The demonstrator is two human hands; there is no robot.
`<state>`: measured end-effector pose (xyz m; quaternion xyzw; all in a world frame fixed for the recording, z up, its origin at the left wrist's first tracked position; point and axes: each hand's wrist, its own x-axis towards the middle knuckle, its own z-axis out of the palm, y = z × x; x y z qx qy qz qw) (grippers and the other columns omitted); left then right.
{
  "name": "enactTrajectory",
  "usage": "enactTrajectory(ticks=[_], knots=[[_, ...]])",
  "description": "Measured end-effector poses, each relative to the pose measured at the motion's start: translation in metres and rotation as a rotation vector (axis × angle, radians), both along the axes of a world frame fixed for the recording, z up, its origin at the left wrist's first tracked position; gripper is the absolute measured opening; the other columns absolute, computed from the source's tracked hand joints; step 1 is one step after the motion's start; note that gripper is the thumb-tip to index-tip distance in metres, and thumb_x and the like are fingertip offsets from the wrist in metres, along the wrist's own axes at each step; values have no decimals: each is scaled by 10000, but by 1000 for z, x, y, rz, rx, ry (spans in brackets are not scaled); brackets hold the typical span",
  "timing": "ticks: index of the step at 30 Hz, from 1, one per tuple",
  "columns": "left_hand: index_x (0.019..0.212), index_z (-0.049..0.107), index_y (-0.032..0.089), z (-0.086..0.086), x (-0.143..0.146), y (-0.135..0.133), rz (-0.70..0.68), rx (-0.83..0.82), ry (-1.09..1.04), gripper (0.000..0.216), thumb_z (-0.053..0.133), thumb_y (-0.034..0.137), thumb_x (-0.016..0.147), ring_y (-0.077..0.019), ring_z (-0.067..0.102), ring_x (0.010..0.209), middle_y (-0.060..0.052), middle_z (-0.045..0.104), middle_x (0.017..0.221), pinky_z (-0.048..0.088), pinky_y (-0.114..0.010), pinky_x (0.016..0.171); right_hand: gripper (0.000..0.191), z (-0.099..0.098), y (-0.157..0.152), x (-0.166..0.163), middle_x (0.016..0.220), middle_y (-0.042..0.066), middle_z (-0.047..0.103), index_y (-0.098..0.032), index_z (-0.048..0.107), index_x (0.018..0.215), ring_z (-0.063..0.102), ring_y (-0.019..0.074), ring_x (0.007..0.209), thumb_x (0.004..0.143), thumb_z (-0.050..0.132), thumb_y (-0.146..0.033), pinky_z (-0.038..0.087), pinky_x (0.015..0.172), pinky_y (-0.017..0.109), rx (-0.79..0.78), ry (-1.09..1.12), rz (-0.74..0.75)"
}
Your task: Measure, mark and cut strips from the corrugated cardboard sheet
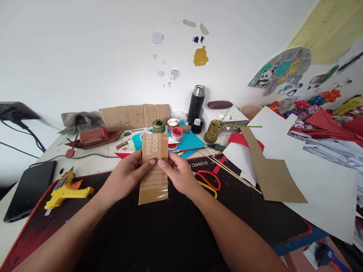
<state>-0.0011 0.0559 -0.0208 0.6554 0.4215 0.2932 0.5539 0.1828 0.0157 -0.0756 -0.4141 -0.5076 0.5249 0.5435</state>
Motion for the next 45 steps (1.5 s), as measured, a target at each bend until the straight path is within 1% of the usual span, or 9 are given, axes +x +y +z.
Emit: enactTrajectory(ticks=[2,6,13,17,25,30,36,41,45], knots=[[1324,708,240,-3,1,-1,-12,-13,-23,680,797,732,864,-380,794,1151,-123,829,1327,664,-511,995,323,-1,1,0,1035,49,774,-240,665,1081,748,256,997,990,715,-546,593,850,361,13,4,-19],[1332,702,243,-11,3,-3,-1,-1,-42,644,778,712,896,-382,779,1201,-130,813,1371,649,-528,1034,316,-3,-1,1,951,41,756,-233,659,1040,714,236,855,1007,711,-544,568,744,345,18,-146,-88],[1235,743,235,-26,11,-9,120,80,-109,586,788,708,891,-380,770,1232,-124,831,1327,627,-533,1081,273,-10,-2,-4,919,30,746,-242,659,1030,708,233,859,1042,663,-515,555,762,340,44,-201,-145],[1234,764,244,-21,10,-5,105,61,-41,644,773,770,863,-399,777,1210,-122,845,1291,649,-541,1036,299,-11,1,-2,867,12,717,-240,640,1000,705,229,853,1022,685,-535,557,753,334,8,-156,-108],[1200,801,244,-4,-4,4,23,-11,36,660,836,767,798,-366,826,999,-99,876,1143,696,-482,862,384,0,-1,1,961,28,717,-248,636,1022,712,243,926,964,738,-614,578,793,356,-28,-8,33],[1270,752,251,-12,0,1,-3,-65,-73,634,858,696,831,-334,817,1073,-99,855,1255,671,-482,979,385,-1,0,2,851,-2,648,-248,583,936,624,198,775,973,714,-609,492,686,316,-26,-82,-35],[1223,765,248,-23,6,-5,103,-48,-135,617,871,694,810,-360,804,1102,-115,849,1266,659,-527,1001,332,-8,-3,-4,781,-15,625,-254,554,879,566,178,687,1010,668,-537,439,635,311,21,-175,-129],[1235,768,259,-12,1,0,52,10,-4,650,791,774,840,-372,786,1146,-103,843,1283,643,-518,1021,358,-5,-4,-4,787,-10,633,-260,550,895,599,196,724,994,673,-581,460,638,315,-25,-139,-84],[1187,781,250,-1,-7,4,18,94,128,643,699,812,887,-385,781,1116,-96,856,1197,651,-493,943,363,2,-4,-2,958,36,721,-254,615,973,693,240,909,982,705,-606,552,747,347,-17,-67,6]])
